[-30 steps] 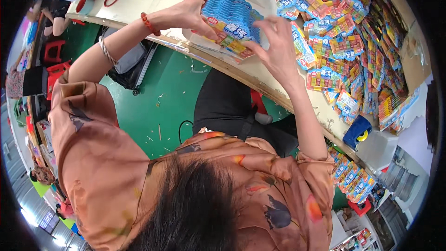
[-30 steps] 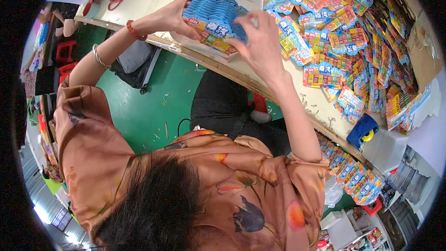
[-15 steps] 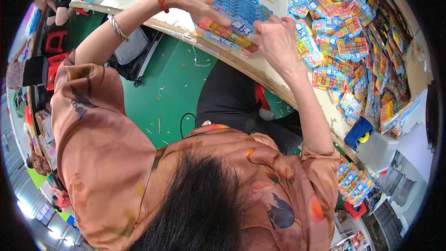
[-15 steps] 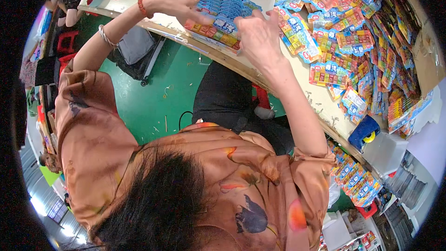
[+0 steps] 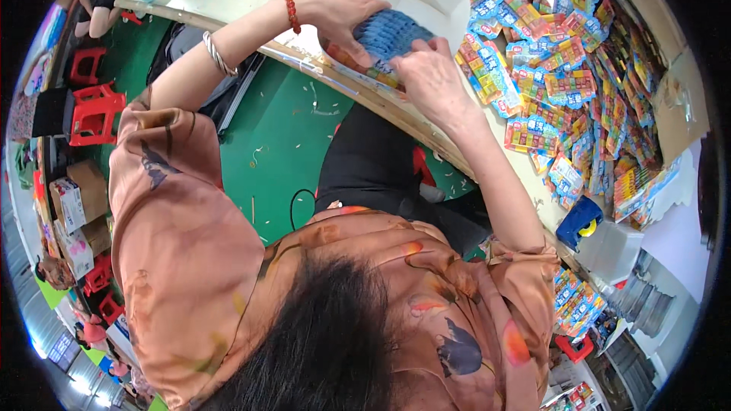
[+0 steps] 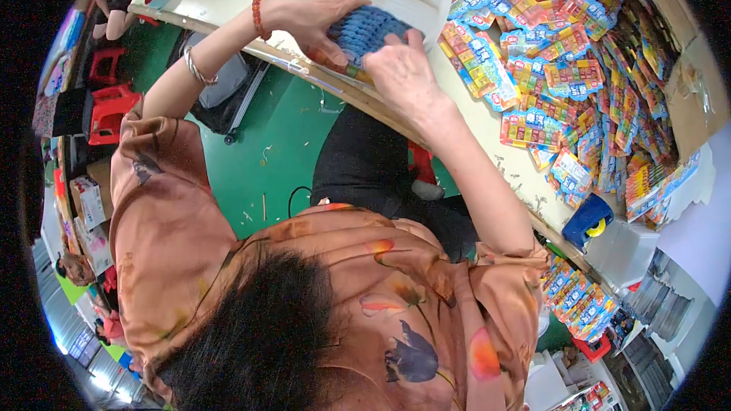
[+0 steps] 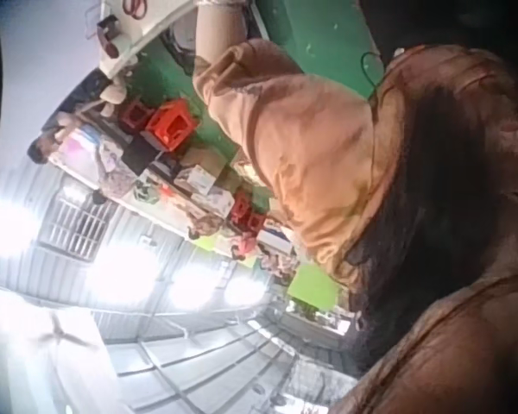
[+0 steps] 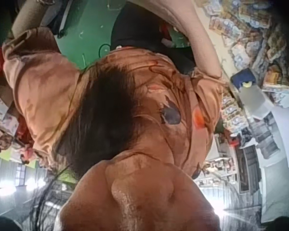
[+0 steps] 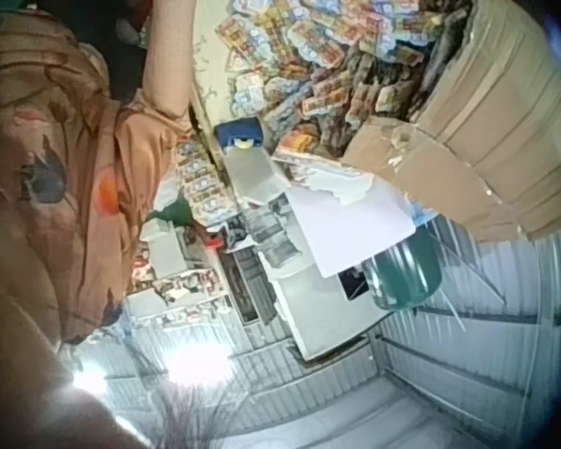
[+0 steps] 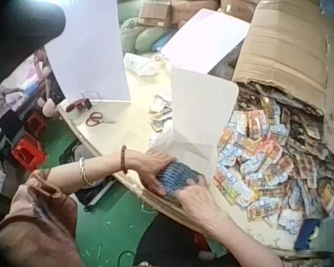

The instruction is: Packaging small snack pouches into retail boxes.

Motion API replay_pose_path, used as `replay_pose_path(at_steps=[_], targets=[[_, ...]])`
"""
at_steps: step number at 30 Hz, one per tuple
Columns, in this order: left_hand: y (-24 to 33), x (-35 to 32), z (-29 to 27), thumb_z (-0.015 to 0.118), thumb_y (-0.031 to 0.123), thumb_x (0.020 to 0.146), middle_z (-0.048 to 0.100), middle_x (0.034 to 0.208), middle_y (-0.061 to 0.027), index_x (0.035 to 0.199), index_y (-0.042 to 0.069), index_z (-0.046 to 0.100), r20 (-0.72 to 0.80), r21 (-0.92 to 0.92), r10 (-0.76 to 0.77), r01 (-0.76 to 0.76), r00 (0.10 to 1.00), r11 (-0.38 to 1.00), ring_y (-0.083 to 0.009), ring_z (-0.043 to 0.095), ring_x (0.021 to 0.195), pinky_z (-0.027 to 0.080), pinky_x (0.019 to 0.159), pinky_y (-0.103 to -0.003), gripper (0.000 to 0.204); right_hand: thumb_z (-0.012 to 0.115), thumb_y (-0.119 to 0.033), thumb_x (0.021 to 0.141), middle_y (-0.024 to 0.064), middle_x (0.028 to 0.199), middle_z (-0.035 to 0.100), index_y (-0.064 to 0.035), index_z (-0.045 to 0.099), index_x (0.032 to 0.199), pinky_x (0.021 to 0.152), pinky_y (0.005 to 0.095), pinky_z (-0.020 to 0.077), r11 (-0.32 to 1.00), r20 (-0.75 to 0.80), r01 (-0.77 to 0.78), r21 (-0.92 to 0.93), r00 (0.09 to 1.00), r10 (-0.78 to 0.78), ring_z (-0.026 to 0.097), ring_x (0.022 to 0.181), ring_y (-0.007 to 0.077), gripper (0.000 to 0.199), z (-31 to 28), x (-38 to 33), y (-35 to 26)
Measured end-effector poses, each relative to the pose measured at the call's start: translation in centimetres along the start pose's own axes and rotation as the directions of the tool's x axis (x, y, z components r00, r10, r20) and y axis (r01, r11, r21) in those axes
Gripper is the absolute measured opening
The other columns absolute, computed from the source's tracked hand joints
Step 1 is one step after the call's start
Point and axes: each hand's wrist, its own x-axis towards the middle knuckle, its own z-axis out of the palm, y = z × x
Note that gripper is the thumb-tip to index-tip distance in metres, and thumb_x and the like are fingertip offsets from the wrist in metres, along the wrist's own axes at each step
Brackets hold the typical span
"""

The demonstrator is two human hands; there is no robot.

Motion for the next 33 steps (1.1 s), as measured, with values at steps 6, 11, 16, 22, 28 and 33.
replay_pose_path(at_steps=[6, 11, 16, 22, 28, 33], targets=[[0.5, -1.4, 0.7, 0.073, 0.072, 0.056, 0.046, 0.131, -0.0229, 0.145, -0.006, 0.019, -0.005, 0.272, 0.100, -0.095, 0.995, 0.958, -0.0347, 0.043, 0.125, 0.033, 0.105, -0.040, 0.130, 0.060, -0.015, 0.076, 0.0044, 0.069, 0.068, -0.0134, 0.069, 0.067, 0.075, 0.0375, 0.0426, 0.983, 0.118, 0.091, -0.158, 0.990, -0.073, 0.064, 0.082, 0.0181, 0.014, -0.5, 0.7, -1.2], [-0.2, -0.4, -0.4, 0.074, 0.047, 0.072, 0.051, 0.124, -0.0226, 0.140, -0.003, 0.030, 0.035, -0.009, 0.008, -0.008, 0.999, 1.000, -0.0340, 0.047, 0.120, 0.037, 0.102, -0.038, 0.095, 0.059, -0.013, 0.077, 0.0058, 0.067, 0.067, -0.0132, 0.068, 0.075, 0.076, 0.0379, 0.0430, 0.995, 0.008, 0.057, -0.083, 0.998, -0.057, 0.064, 0.079, 0.0186, 0.010, 0.2, -0.7, -1.0], [0.8, -1.0, -0.3, 0.084, 0.036, 0.058, 0.055, 0.116, -0.0207, 0.134, -0.002, 0.037, -0.060, 0.086, 0.059, -0.053, 0.996, 0.995, -0.0356, 0.050, 0.114, 0.040, 0.097, -0.040, 0.098, 0.057, -0.015, 0.081, 0.0028, 0.068, 0.067, -0.0116, 0.067, 0.079, 0.080, 0.0347, 0.0387, 0.961, 0.052, 0.131, -0.245, 0.991, -0.122, 0.063, 0.074, 0.0179, 0.011, 0.2, -1.4, -3.9], [0.2, -1.0, -0.8, 0.089, 0.036, 0.050, 0.050, 0.127, -0.0210, 0.141, 0.002, 0.029, 0.006, -0.038, 0.052, -0.052, 0.999, 0.998, -0.0358, 0.045, 0.122, 0.037, 0.103, -0.040, 0.114, 0.053, -0.010, 0.082, 0.0081, 0.065, 0.064, -0.0106, 0.064, 0.082, 0.080, 0.0376, 0.0399, 0.999, 0.191, 0.025, 0.038, 0.981, -0.032, 0.066, 0.071, 0.0212, 0.011, -1.0, 0.1, -2.3], [0.3, -0.7, -0.5, 0.092, 0.037, 0.040, 0.054, 0.120, -0.0178, 0.133, -0.001, 0.037, -0.053, 0.079, 0.101, -0.097, 0.993, 0.992, -0.0341, 0.052, 0.113, 0.043, 0.096, -0.039, 0.115, 0.053, -0.009, 0.080, 0.0108, 0.068, 0.066, -0.0098, 0.064, 0.078, 0.081, 0.0386, 0.0417, 0.997, 0.116, 0.076, -0.020, 0.990, -0.074, 0.067, 0.067, 0.0241, 0.012, -0.3, 1.3, -2.6], [0.1, -1.0, -0.3, 0.089, 0.046, 0.044, 0.055, 0.118, -0.0194, 0.129, -0.003, 0.041, -0.106, 0.130, 0.145, -0.131, 0.984, 0.983, -0.0351, 0.054, 0.111, 0.044, 0.094, -0.039, 0.110, 0.057, -0.011, 0.079, 0.0135, 0.071, 0.065, -0.0088, 0.063, 0.074, 0.079, 0.0413, 0.0445, 0.996, 0.190, -0.050, 0.076, 0.981, 0.035, 0.065, 0.073, 0.0281, 0.008, -0.8, 0.3, -1.7]])
